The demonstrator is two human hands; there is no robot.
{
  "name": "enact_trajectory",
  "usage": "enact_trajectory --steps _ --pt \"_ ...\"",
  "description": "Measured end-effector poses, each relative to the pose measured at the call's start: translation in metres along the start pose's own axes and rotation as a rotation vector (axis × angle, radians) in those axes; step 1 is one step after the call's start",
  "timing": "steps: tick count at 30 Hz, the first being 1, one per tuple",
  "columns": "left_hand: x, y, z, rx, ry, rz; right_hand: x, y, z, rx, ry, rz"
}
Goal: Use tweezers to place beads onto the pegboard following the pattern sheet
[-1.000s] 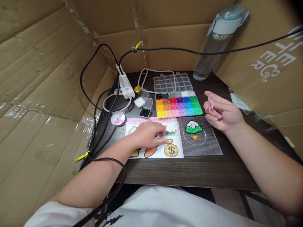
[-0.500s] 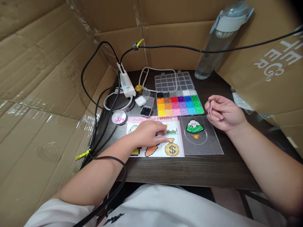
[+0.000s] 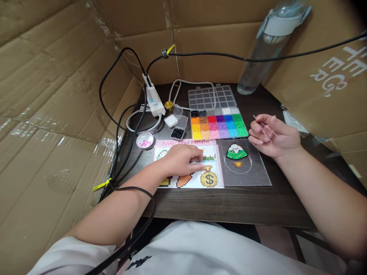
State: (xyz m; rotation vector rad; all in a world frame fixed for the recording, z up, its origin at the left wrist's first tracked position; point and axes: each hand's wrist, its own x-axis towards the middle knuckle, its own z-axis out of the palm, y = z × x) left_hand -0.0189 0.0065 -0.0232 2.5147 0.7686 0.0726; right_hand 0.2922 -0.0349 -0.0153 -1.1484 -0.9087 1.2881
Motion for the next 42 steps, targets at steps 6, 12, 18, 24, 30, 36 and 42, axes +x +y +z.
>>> enact_trajectory --steps 6,12,18,24,30,36,42 --pt "0.0 0.003 -0.002 0.004 -0.02 -0.031 0.001 0.001 -0.001 0.049 -0.012 -0.005" --pt "0.001 0.007 -0.004 0.034 -0.021 -0.128 0.003 0.003 -0.004 0.035 -0.008 -0.031" --pt "0.001 0.007 -0.003 0.017 -0.03 -0.106 0.003 0.003 -0.004 0.072 -0.02 -0.037" --pt "0.001 0.009 -0.004 0.005 -0.018 -0.103 0.01 0.012 -0.016 0.066 -0.105 -0.076" --pt "0.002 0.009 -0.005 0.016 -0.042 -0.119 0.013 0.014 -0.022 0.126 -0.114 -0.061" --pt "0.001 0.009 -0.006 0.01 -0.05 -0.114 0.009 0.009 -0.011 0.151 -0.066 -0.012" --pt "0.002 0.009 -0.005 0.028 -0.058 -0.122 0.007 0.01 -0.004 0.157 0.052 -0.019"
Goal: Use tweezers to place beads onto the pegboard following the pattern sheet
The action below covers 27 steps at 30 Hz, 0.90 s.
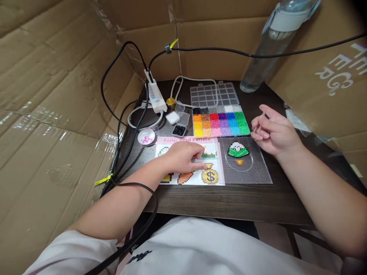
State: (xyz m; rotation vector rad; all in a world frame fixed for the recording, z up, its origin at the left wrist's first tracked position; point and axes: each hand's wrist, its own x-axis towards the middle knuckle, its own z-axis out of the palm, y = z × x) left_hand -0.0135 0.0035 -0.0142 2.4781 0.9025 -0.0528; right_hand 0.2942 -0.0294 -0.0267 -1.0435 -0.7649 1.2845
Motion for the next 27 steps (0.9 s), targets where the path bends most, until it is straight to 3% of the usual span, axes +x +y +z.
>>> enact_trajectory --steps 7,18,27 --pt "0.0 -0.002 0.002 -0.016 0.02 0.028 0.006 0.003 -0.007 -0.081 -0.01 0.036" --pt "0.0 -0.002 0.003 -0.041 0.017 0.045 0.01 0.008 -0.011 0.038 0.023 0.027" --pt "0.0 -0.002 0.002 -0.037 0.032 0.077 0.008 0.008 -0.007 0.051 -0.025 -0.017"
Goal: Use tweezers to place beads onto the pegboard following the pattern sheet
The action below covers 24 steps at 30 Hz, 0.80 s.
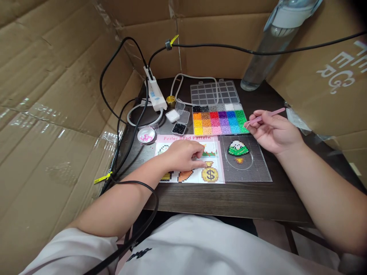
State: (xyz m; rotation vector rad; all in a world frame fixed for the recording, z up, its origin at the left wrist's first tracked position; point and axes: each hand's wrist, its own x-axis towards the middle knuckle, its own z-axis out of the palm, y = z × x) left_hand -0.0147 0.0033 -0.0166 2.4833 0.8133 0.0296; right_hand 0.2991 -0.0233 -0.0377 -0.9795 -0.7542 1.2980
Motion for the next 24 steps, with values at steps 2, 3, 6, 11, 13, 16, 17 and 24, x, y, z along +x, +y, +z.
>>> enact_trajectory --steps 2,3,6,11,13,16,17,24 --pt "0.0 0.0 0.0001 0.004 -0.004 -0.004 -0.0013 -0.0015 0.0025 -0.003 0.003 -0.005" --pt "0.0 -0.0001 0.0002 0.004 -0.007 -0.005 -0.0019 -0.0021 0.0036 -0.007 0.002 -0.007" --pt "0.0002 -0.0009 0.0004 0.004 -0.016 0.0 -0.0026 -0.0033 0.0054 -0.023 0.0 -0.017" --pt "0.0003 -0.0024 0.0007 0.004 -0.03 0.009 -0.0029 -0.0034 0.0055 -0.048 0.042 -0.01" --pt "0.0004 -0.0029 0.0008 -0.001 -0.037 0.013 -0.0034 -0.0038 0.0059 -0.04 0.055 0.017" --pt "0.0006 -0.0035 0.0013 -0.002 -0.034 0.013 -0.004 -0.0049 0.0066 -0.032 0.064 0.038" --pt "0.0008 -0.0037 0.0016 -0.002 -0.033 0.015 -0.004 -0.0053 0.0066 -0.032 0.065 0.04" --pt "0.0005 -0.0052 0.0032 0.003 -0.037 0.023 -0.0039 -0.0056 0.0055 -0.081 0.06 0.047"
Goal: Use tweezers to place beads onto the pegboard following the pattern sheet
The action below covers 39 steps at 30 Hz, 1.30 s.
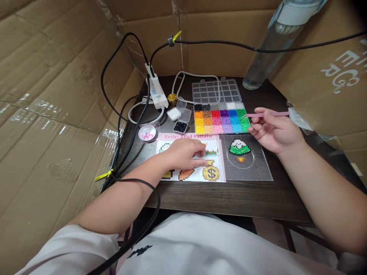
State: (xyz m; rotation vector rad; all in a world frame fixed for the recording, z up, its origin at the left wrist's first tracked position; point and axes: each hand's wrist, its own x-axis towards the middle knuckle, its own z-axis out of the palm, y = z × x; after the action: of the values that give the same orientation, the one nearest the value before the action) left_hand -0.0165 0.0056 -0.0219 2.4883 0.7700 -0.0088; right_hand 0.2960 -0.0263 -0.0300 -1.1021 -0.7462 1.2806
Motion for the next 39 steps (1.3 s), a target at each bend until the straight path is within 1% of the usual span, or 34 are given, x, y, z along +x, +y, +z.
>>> enact_trajectory --steps 8,15,21,28,39 --pt "-0.002 0.0 0.0 0.014 0.025 0.026 -0.002 0.0 0.002 0.013 -0.017 0.008" --pt "-0.004 -0.002 0.0 0.031 0.014 0.018 -0.003 -0.002 0.007 0.092 -0.055 0.072" --pt "-0.007 -0.002 0.0 0.036 0.035 0.006 -0.002 0.005 0.008 0.064 -0.122 0.041" --pt "-0.009 -0.003 0.0 0.034 0.045 -0.013 0.001 0.009 0.005 0.047 -0.16 0.042" --pt "-0.008 -0.002 -0.003 0.003 0.029 -0.005 0.001 0.006 0.008 0.112 -0.139 0.086"
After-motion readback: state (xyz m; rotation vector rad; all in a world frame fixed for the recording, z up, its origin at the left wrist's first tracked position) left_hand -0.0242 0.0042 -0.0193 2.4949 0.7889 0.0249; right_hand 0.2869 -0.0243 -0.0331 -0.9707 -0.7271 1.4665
